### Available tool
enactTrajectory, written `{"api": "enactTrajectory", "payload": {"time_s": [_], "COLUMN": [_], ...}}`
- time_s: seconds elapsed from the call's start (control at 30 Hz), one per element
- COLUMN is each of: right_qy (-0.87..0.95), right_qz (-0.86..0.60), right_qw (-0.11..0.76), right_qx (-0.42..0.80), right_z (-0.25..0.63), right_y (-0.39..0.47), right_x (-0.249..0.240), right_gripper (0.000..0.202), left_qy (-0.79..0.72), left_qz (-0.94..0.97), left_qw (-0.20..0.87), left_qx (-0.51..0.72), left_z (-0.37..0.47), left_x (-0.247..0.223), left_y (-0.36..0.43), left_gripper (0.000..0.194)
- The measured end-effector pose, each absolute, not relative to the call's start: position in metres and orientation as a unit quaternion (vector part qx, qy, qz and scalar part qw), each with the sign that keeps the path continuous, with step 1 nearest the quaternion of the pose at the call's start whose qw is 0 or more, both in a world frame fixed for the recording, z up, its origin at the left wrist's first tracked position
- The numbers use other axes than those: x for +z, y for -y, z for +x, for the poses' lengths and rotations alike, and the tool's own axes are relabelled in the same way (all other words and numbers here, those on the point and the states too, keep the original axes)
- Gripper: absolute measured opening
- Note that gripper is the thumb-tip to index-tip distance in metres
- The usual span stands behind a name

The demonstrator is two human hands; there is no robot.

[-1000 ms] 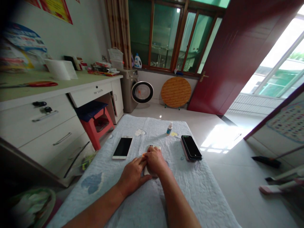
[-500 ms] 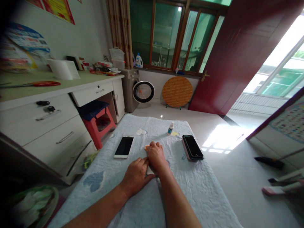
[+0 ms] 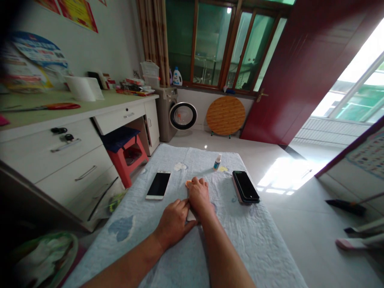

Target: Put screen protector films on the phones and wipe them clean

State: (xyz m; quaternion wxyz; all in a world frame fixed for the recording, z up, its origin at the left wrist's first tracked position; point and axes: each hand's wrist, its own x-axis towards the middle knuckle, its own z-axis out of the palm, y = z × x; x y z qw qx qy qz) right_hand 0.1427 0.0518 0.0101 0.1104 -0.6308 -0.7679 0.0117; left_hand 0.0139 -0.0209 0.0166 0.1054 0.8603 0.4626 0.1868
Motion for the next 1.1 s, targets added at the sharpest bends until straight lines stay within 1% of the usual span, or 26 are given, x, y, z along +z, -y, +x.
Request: {"api": "enactTrajectory", "payload": {"time_s": [0.33, 0.53, 0.77, 1.1], "right_qy": [0.751, 0.729, 0.687, 0.748], "right_qz": [-0.652, -0.676, -0.719, -0.654], "right_qw": [0.106, 0.11, 0.105, 0.112], "right_qx": [-0.008, 0.005, -0.002, -0.001], "right_z": [0.143, 0.159, 0.179, 0.152], "right_y": [-0.051, -0.051, -0.05, -0.053], "right_x": [0.014, 0.016, 0.011, 0.011], "right_gripper": [0.025, 0.025, 0.029, 0.028], "left_qy": [-0.461, -0.463, -0.464, -0.446], "left_qz": [0.861, 0.864, 0.863, 0.873], "left_qw": [0.098, 0.091, 0.091, 0.091], "left_qx": [0.193, 0.176, 0.178, 0.177], "left_z": [0.014, 0.013, 0.014, 0.011], "left_x": [0.017, 0.015, 0.013, 0.011], "left_y": [0.021, 0.02, 0.02, 0.019], "left_gripper": [0.044, 0.045, 0.041, 0.042]}}
